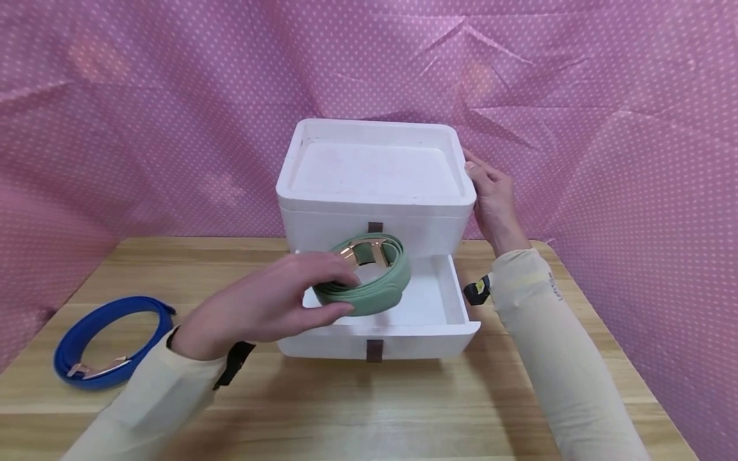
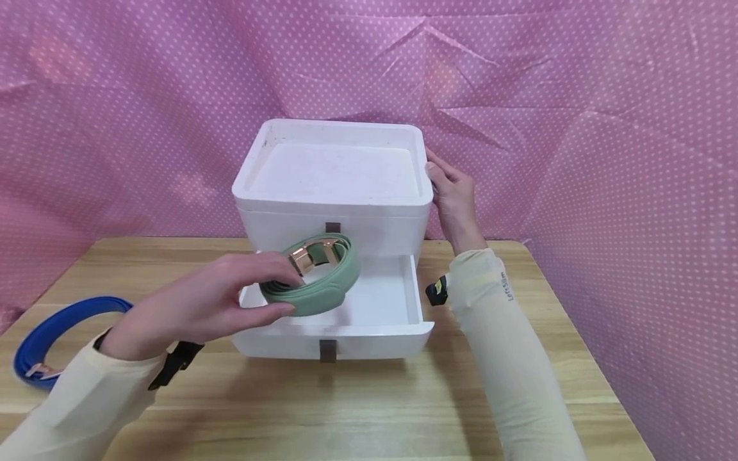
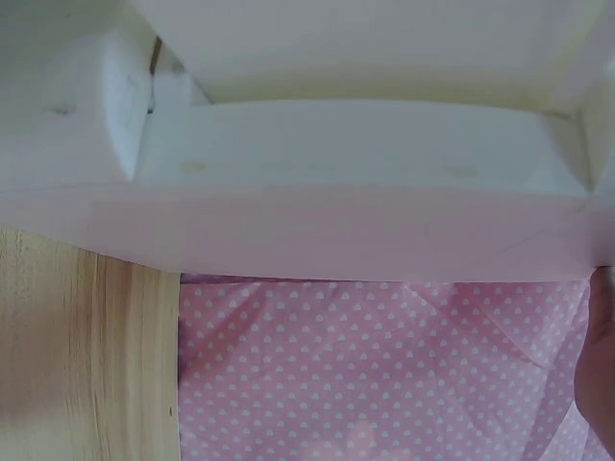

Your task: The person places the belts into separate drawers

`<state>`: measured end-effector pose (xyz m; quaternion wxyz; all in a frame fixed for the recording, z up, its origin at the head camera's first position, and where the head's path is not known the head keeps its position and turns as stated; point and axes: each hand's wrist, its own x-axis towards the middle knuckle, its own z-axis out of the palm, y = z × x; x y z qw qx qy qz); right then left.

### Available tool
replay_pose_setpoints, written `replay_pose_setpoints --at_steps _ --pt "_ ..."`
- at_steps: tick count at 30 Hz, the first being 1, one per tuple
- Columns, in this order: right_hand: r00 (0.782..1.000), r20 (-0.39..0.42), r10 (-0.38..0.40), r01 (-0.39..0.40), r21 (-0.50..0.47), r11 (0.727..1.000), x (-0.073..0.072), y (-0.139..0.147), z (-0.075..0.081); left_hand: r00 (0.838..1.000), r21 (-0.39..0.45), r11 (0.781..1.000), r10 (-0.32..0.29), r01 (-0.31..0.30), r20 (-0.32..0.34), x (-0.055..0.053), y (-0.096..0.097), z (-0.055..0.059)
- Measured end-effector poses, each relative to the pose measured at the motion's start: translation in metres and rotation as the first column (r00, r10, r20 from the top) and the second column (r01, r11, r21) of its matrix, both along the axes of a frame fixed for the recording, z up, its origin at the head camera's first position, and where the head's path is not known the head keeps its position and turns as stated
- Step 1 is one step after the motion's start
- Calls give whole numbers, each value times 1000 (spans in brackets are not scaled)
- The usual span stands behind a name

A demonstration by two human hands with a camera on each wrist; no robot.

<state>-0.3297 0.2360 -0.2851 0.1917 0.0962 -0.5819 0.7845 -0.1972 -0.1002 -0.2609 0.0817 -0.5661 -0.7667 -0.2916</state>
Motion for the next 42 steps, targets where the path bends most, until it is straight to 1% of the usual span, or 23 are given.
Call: replay_pose_setpoints --at_steps 4,6,8,10,15,21,24,29,31,33,37,42 --pt "1000 -4 2 -2 -2 1000 0 -1 0 997 4 998 -65 65 38 -3 8 -3" --pt "1000 -11 2 -2 -1 1000 -1 -1 0 995 16 996 -86 86 43 -4 11 -6" --pt "1000 -17 3 -3 4 1000 -1 -1 -1 996 24 996 -87 86 34 -4 14 -10" --pt "1000 -17 -4 4 12 1000 -1 -1 -1 996 22 996 -85 84 41 -5 16 -13" --pt "1000 1 -16 16 13 1000 0 0 -2 995 -22 997 -68 70 76 -8 21 -20" --pt "1000 7 -25 25 20 999 1 -1 -3 997 -89 996 -2 9 72 -10 27 -31" --pt "1000 5 -22 22 15 1000 0 -1 -4 997 -118 992 42 -33 71 -12 29 -36" --pt "1000 5 -8 8 5 1000 -2 -2 -4 990 -165 978 138 -130 37 -18 28 -44" --pt "1000 2 -2 2 2 1000 -2 -2 -3 986 -180 971 166 -159 22 -21 27 -47" --pt "1000 -3 3 -3 2 1000 -2 -2 -3 983 -192 966 182 -175 20 -23 26 -49" --pt "1000 -8 4 -4 7 1000 -3 1 -2 978 -217 957 206 -193 38 -28 30 -51" --pt "1000 12 -1 0 16 1000 -2 2 0 966 -252 940 251 -229 59 -31 36 -51"
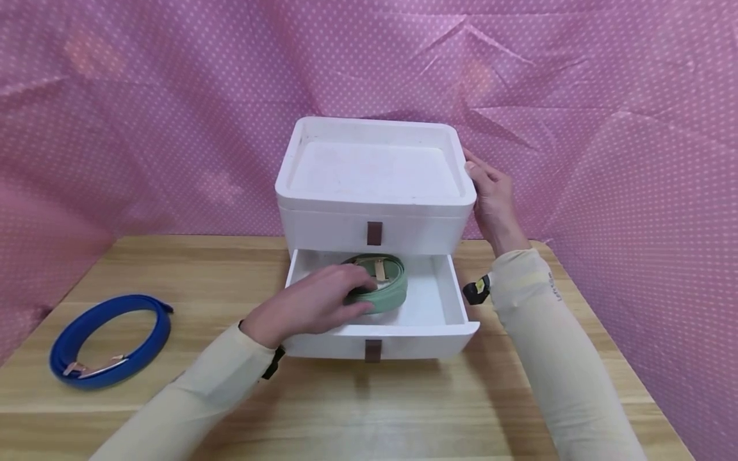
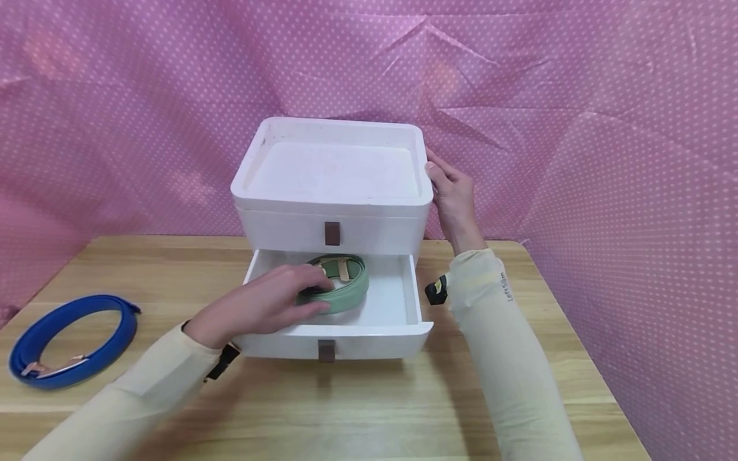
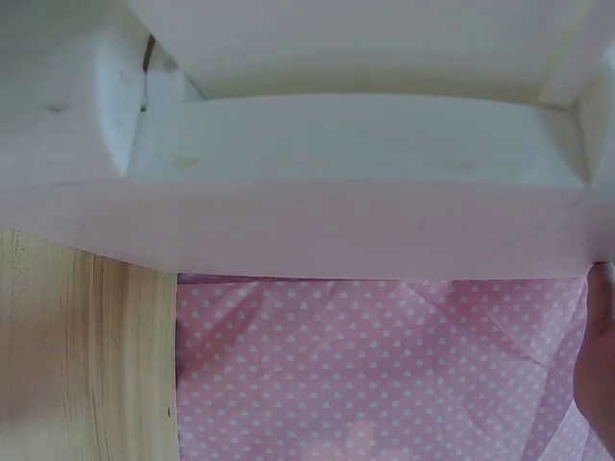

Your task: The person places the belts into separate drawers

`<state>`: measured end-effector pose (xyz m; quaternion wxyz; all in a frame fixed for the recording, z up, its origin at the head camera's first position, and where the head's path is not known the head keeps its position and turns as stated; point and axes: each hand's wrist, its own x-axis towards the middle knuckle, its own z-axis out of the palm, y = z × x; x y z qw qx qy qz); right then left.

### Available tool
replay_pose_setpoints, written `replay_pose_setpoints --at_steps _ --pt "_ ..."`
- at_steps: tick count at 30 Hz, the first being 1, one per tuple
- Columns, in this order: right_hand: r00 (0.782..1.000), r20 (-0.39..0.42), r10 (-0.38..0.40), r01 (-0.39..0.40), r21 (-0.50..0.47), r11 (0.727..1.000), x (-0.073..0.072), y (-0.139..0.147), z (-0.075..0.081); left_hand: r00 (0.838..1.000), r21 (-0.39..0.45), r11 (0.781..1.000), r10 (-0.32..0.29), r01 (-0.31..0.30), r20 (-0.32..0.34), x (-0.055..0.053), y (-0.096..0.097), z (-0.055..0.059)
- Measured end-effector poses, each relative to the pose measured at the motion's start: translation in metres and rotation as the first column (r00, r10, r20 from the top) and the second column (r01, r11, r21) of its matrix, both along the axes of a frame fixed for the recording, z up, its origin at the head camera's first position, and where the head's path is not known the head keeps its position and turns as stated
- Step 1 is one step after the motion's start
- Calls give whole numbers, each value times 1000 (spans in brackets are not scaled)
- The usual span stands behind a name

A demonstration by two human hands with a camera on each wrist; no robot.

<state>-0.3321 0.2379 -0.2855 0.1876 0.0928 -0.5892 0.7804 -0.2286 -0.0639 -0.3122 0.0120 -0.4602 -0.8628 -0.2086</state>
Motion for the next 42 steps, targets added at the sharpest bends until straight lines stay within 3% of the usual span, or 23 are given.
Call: replay_pose_setpoints --at_steps 13,21,34,42 --pt "999 -24 24 -25 -29 999 -1 -3 1 994 -38 995 89 -87 62 -5 4 -2" --pt "1000 9 5 -4 -25 1000 1 -2 3 986 -64 987 153 -149 68 -8 11 -3" --pt "1000 5 3 -3 -13 1000 2 -1 3 967 -130 973 207 -189 146 -9 14 -3" --pt "1000 -1 8 -8 -38 999 1 0 3 965 -113 978 193 -175 179 -11 14 -5"
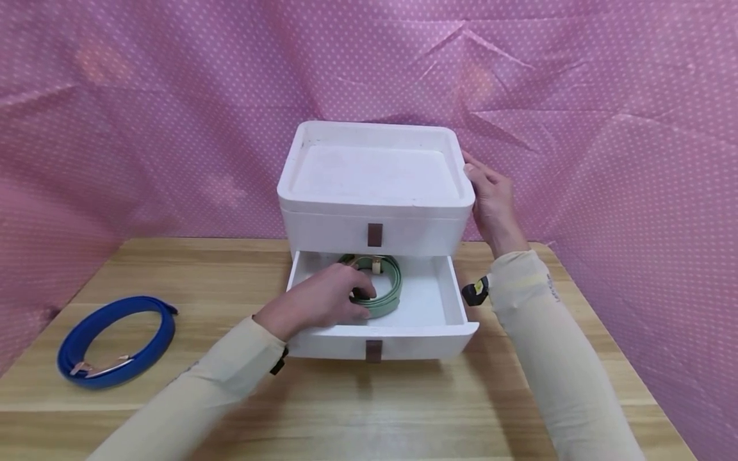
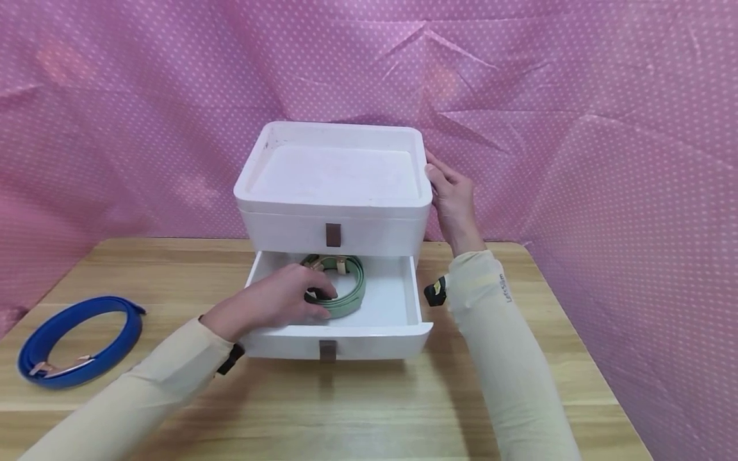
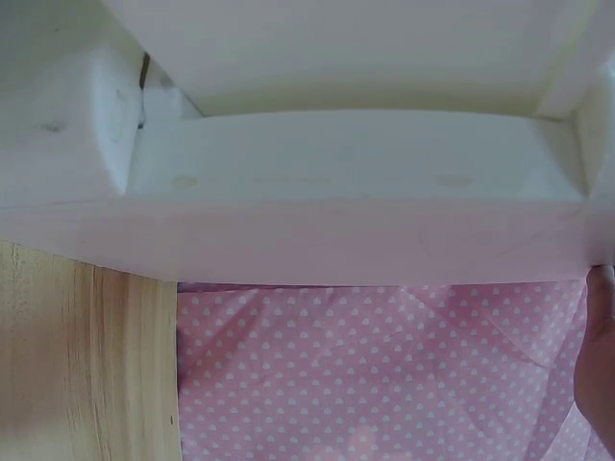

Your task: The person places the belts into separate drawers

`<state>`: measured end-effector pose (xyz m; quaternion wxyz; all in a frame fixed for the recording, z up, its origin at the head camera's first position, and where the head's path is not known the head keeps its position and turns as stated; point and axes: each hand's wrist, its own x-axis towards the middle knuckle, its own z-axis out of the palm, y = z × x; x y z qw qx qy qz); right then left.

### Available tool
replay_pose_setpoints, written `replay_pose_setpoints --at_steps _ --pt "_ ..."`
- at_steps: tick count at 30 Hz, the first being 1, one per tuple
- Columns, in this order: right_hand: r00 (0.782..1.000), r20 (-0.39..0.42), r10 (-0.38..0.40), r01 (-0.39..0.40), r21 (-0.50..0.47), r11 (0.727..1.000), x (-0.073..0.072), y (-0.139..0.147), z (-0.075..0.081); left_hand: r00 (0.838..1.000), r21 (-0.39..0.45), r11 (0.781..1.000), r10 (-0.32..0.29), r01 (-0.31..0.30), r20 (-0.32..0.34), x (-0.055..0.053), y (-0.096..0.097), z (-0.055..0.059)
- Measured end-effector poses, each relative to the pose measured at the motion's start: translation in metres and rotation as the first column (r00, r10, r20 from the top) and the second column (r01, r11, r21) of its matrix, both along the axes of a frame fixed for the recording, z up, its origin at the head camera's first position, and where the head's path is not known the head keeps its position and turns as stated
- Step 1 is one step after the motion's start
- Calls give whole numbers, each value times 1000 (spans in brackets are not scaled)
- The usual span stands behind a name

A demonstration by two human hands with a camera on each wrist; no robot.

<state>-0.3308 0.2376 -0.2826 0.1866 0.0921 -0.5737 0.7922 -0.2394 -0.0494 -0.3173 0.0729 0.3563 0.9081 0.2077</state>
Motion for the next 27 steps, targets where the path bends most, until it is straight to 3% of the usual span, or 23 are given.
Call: replay_pose_setpoints --at_steps 6,10,13,16,18,19,20,22,23,24,25,27 --pt "1000 -5 -3 3 2 1000 0 1 -2 998 64 997 -41 43 -43 1 -4 0" --pt "1000 -2 1 -1 -4 1000 0 0 -2 994 220 975 -4 28 -110 9 -14 6" --pt "1000 -8 11 -11 -3 1000 -1 -1 -1 982 394 919 51 25 -182 19 -30 12" --pt "1000 -9 10 -10 -3 1000 -1 -2 -1 970 542 837 56 83 -235 32 -46 13" --pt "1000 -3 8 -8 -10 1000 0 -2 -2 970 612 776 5 151 -244 42 -53 12" --pt "1000 -3 3 -3 -4 1000 1 -1 -1 966 645 735 -54 209 -251 47 -55 12" --pt "1000 -4 -2 2 7 1000 1 -1 -1 964 669 698 -126 253 -233 53 -57 12" --pt "1000 -9 2 -2 11 1000 1 -1 0 952 697 655 -268 292 -148 65 -59 11" --pt "1000 -10 5 -5 11 1000 1 -1 0 934 712 635 -347 300 -84 70 -58 10" --pt "1000 -13 7 -7 12 1000 1 -1 0 909 715 631 -416 301 -15 75 -57 8" --pt "1000 -14 8 -8 11 1000 0 -1 0 881 708 639 -471 300 53 80 -55 5" --pt "1000 -13 12 -12 1 1000 0 -1 0 836 662 706 -504 253 218 88 -51 -1"
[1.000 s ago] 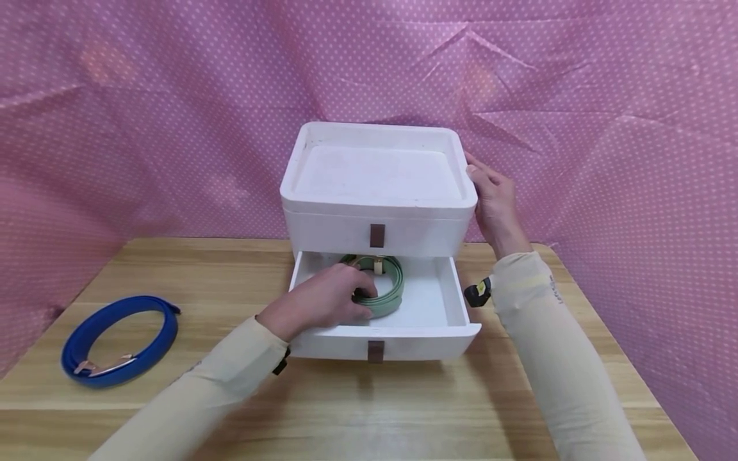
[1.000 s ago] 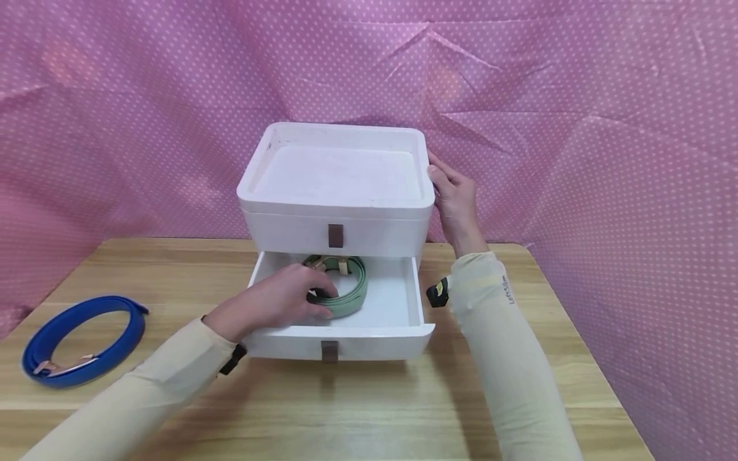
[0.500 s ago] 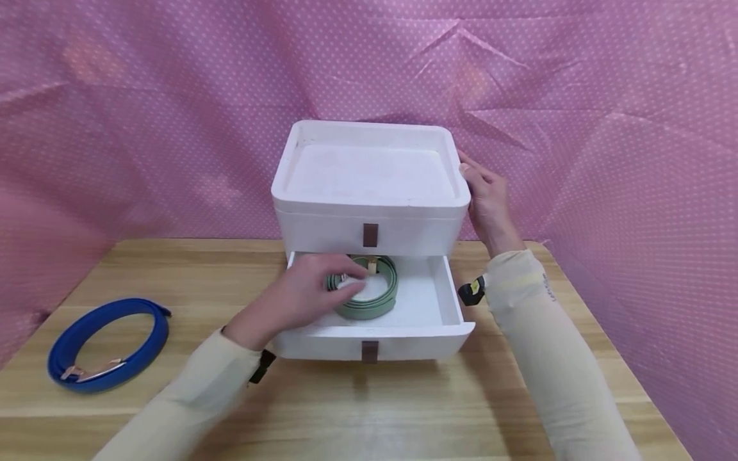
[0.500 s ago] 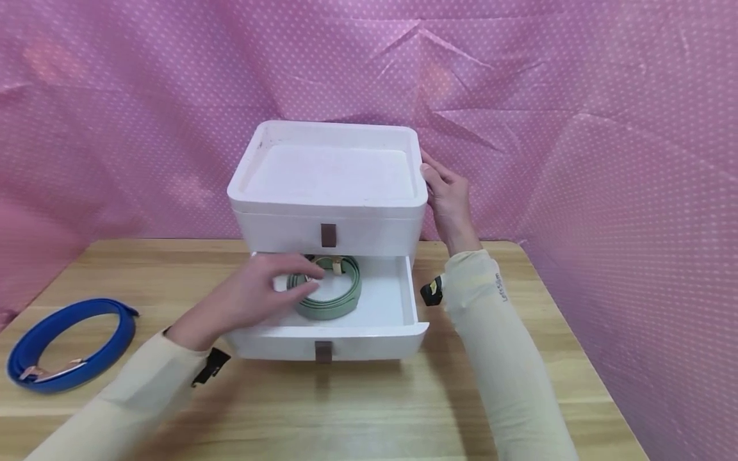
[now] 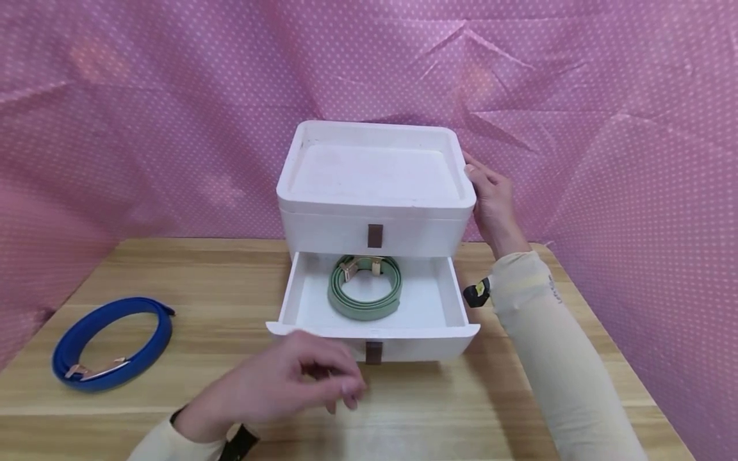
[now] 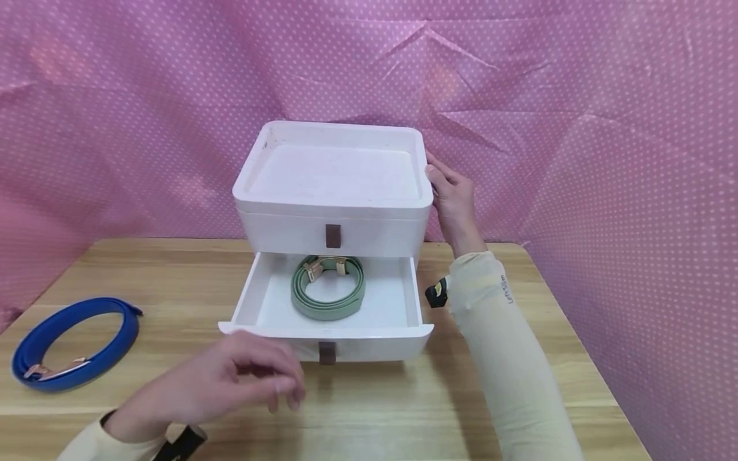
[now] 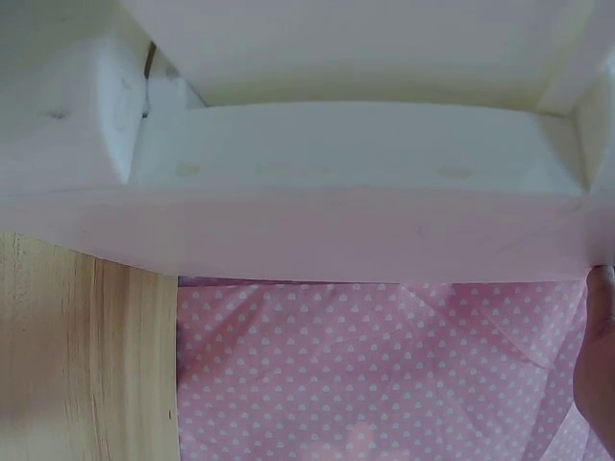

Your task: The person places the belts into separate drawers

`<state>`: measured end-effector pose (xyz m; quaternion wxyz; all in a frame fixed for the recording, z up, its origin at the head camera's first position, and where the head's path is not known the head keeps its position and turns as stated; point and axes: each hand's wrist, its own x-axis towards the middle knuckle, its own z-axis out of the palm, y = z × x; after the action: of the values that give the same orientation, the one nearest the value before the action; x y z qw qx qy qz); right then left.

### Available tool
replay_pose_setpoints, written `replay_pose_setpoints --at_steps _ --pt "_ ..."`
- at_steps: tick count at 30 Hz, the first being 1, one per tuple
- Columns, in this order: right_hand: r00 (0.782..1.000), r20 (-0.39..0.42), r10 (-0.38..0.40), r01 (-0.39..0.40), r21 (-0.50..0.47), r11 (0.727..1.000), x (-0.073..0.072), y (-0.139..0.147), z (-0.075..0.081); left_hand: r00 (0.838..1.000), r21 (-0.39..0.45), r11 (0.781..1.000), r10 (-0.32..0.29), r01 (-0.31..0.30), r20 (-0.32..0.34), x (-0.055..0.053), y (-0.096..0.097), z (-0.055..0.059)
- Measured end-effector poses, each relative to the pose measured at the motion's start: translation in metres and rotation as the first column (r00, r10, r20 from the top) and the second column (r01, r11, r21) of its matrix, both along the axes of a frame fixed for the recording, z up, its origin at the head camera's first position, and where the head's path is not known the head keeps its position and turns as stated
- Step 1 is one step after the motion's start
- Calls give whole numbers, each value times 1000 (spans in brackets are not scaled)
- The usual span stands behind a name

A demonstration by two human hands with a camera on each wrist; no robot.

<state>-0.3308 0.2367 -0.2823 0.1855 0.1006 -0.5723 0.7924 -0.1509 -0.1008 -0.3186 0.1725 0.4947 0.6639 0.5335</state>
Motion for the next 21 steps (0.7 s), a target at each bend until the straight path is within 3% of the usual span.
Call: replay_pose_setpoints --at_steps 3,5,7,11,14,21 --pt "1000 13 6 -6 -8 1000 1 0 0 984 -136 989 -27 52 177 7 6 -14" --pt "1000 21 8 -8 -16 1000 1 -1 0 964 -207 978 28 28 266 10 9 -25" --pt "1000 25 0 0 -7 1000 2 -1 0 939 -246 969 115 -33 324 12 13 -35" --pt "999 34 5 -5 -2 1000 1 -2 -1 900 -277 943 274 -183 340 13 22 -52" --pt "999 44 4 -4 18 1000 2 -2 -3 875 -267 933 329 -243 355 12 26 -59" --pt "999 26 -20 19 37 999 0 1 0 877 -231 918 382 -323 292 4 33 -67"
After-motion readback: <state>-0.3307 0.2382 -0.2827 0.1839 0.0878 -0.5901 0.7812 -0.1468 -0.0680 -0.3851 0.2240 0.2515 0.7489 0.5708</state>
